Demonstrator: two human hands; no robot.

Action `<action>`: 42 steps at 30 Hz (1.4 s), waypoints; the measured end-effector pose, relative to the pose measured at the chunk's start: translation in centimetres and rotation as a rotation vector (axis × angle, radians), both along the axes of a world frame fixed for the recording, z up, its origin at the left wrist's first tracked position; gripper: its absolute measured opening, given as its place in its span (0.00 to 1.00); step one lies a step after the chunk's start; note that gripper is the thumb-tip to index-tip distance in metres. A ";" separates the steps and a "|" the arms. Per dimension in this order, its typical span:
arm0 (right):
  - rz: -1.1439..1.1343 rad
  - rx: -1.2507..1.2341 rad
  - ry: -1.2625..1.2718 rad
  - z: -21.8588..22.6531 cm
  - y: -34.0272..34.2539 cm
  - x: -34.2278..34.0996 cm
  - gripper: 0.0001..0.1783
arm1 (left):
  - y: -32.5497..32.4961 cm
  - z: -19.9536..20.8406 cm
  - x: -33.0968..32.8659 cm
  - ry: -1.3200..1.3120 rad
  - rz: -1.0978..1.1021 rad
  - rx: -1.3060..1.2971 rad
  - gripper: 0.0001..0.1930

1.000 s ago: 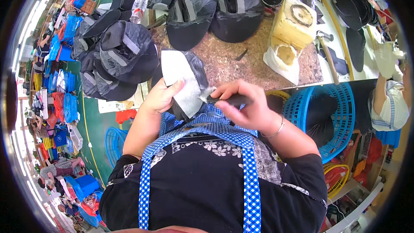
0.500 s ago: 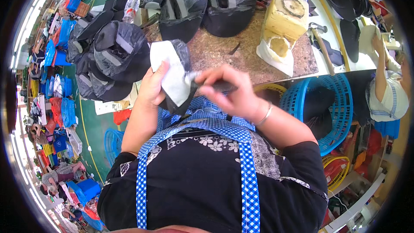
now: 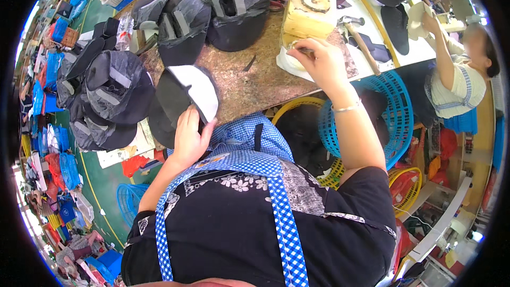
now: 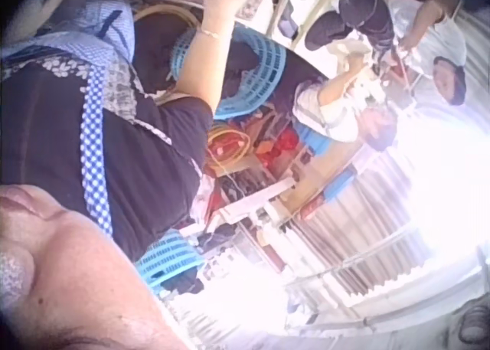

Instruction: The person applies adhesive onto cap components using a brush and presses the pieces together by hand before stacking them on the table.

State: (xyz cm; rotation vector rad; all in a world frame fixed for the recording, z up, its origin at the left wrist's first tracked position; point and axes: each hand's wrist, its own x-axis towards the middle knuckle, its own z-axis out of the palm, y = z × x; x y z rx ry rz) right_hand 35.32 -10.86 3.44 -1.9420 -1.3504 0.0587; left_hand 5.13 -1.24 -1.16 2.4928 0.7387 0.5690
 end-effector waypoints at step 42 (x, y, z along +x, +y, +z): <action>0.625 0.395 0.556 4.8 4.4 -12.4 0.05 | 3.2 9.0 0.4 -1.091 0.113 -1.682 0.23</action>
